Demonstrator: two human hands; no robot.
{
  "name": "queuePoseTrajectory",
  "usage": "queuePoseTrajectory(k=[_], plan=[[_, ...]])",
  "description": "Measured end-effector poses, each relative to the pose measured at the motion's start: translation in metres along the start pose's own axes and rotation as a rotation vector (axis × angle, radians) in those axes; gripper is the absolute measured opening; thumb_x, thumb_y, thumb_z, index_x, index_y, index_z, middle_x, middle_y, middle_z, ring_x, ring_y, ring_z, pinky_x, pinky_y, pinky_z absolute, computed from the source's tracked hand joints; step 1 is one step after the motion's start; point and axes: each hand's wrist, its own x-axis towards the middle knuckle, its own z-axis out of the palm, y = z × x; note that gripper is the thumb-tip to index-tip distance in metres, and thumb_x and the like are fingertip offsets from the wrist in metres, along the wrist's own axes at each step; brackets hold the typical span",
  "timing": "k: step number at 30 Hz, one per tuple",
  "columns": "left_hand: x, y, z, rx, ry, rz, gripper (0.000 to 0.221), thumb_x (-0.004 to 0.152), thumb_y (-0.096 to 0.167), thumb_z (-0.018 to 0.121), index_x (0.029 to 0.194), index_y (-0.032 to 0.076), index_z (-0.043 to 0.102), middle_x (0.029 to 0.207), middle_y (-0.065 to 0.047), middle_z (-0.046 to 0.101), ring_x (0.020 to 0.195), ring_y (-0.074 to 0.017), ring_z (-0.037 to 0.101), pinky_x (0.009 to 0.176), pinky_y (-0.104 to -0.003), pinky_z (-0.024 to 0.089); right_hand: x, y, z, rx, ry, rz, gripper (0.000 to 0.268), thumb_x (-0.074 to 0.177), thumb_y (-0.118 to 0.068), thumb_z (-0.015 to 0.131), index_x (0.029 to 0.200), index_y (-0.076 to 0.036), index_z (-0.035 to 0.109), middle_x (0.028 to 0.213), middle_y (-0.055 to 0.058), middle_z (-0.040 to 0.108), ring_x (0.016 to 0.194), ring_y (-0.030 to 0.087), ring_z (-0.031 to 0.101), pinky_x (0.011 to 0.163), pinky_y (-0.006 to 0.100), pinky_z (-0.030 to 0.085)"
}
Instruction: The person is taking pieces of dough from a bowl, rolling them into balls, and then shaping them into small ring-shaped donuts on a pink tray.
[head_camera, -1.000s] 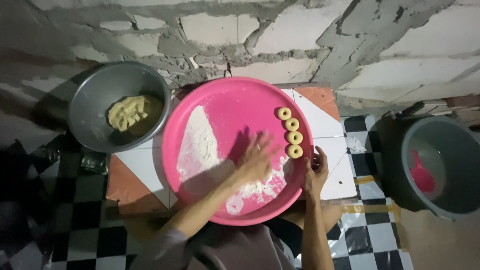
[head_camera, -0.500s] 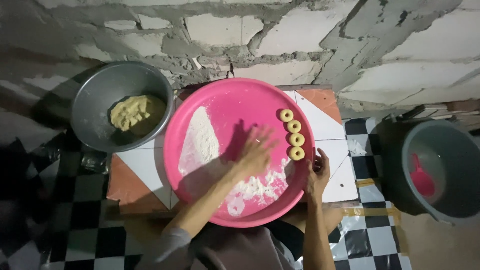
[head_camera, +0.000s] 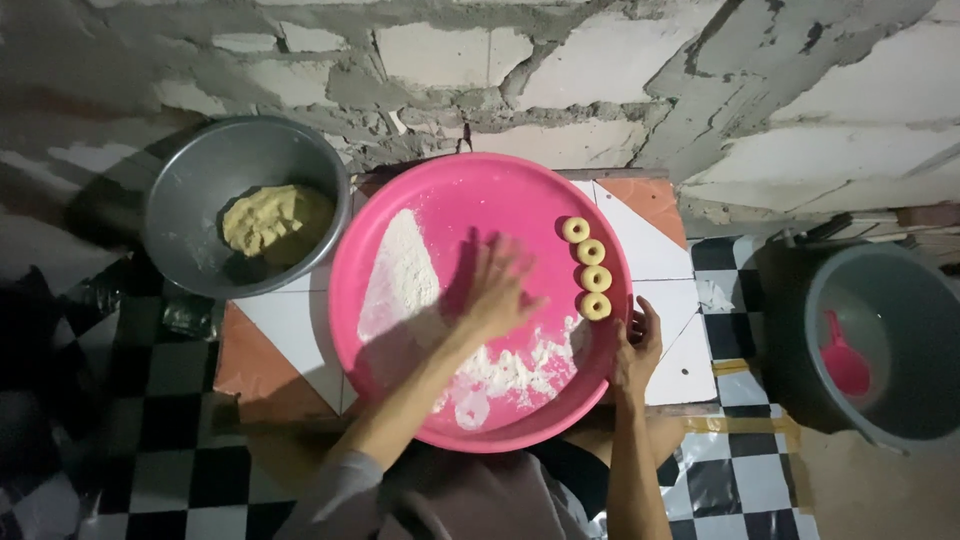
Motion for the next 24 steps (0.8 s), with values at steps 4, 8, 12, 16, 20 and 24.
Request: queuePoseTrajectory(k=[4,8,12,16,20,24], plan=[[-0.025,-0.008,-0.027,0.221,-0.231,-0.191,0.086,0.09,0.077,0.042,0.149,0.014,0.047,0.161,-0.021,0.029,0.151,-0.0503,0.007,0.119,-0.069,0.003,0.006,0.019,-0.005,-0.007,-0.007,-0.009,0.057,0.091,-0.011,0.069,0.145,-0.011,0.051,0.112,0.018,0.065,0.094,0.027,0.062,0.078,0.036,0.046],[-0.037,0.039,0.0,0.073,-0.133,0.075,0.082,0.086,0.078,0.045,0.132,0.012,0.065,0.159,-0.017,0.039,0.152,-0.0462,0.017,0.119,-0.067,0.015,0.01,0.031,-0.002,-0.003,0.032,-0.008,0.054,0.092,-0.009,0.07,0.143,-0.012,0.054,0.11,0.016,0.065,0.093,0.026,0.061,0.078,0.035,0.046],[0.007,0.029,-0.007,0.101,-0.206,0.071,0.081,0.093,0.072,0.039,0.145,0.012,0.054,0.162,-0.02,0.035,0.154,-0.044,0.016,0.122,-0.064,0.012,0.002,0.01,0.0,-0.011,0.039,-0.009,0.055,0.091,-0.009,0.071,0.143,-0.012,0.053,0.112,0.019,0.066,0.095,0.03,0.063,0.079,0.037,0.047],[-0.002,0.004,-0.045,0.248,-0.166,-0.163,0.08,0.093,0.069,0.048,0.146,0.009,0.052,0.156,-0.025,0.038,0.15,-0.0499,0.016,0.121,-0.067,0.006,0.006,0.012,-0.005,0.002,0.013,0.008,0.055,0.091,-0.011,0.07,0.143,-0.012,0.053,0.111,0.019,0.067,0.094,0.03,0.065,0.078,0.038,0.049],[-0.024,0.036,-0.038,0.029,0.1,0.157,0.07,0.095,0.058,0.054,0.135,0.001,0.06,0.137,-0.029,0.052,0.141,-0.056,0.031,0.115,-0.076,0.02,0.007,0.025,-0.004,-0.037,0.031,0.008,0.057,0.09,-0.009,0.071,0.144,-0.012,0.054,0.11,0.017,0.068,0.092,0.027,0.064,0.077,0.035,0.049],[-0.013,0.04,0.017,0.181,-0.132,0.188,0.082,0.089,0.071,0.043,0.154,0.022,0.04,0.158,-0.011,0.042,0.154,-0.0381,0.024,0.125,-0.063,0.01,0.006,0.018,-0.003,0.014,0.044,0.015,0.055,0.091,-0.011,0.07,0.144,-0.011,0.053,0.111,0.019,0.067,0.094,0.029,0.063,0.078,0.037,0.047]])
